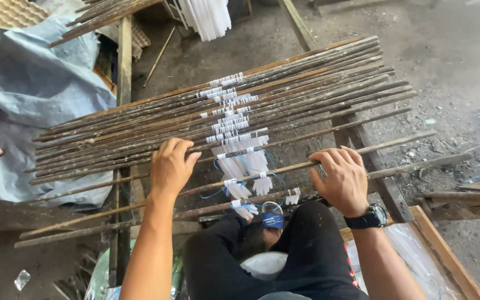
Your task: Tying candle wicks to wooden sticks using string to prepare them for candle production.
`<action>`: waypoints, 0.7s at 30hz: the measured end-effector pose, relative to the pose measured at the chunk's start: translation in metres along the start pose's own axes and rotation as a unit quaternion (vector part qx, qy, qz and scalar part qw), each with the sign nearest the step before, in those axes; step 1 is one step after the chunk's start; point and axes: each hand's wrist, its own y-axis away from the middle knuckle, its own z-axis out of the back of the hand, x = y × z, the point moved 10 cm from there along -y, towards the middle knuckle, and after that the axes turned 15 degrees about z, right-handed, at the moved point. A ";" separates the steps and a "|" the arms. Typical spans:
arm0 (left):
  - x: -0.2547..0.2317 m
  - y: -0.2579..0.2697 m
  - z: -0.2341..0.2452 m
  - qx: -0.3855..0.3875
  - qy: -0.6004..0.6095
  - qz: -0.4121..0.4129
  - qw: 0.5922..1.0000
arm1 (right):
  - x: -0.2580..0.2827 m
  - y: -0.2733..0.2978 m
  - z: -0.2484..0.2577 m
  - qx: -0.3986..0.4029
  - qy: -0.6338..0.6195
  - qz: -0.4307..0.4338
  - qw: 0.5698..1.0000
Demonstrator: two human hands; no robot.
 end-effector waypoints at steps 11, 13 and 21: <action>-0.015 -0.014 -0.025 0.123 -0.109 -0.046 0.985 | -0.002 -0.001 -0.002 0.031 -0.011 -0.003 0.999; -0.014 -0.015 -0.034 0.124 -0.142 -0.061 0.980 | -0.002 -0.002 -0.001 0.033 -0.012 -0.001 0.999; -0.016 -0.020 -0.014 0.136 0.057 -0.022 0.989 | -0.005 0.002 -0.006 0.056 -0.030 -0.009 0.998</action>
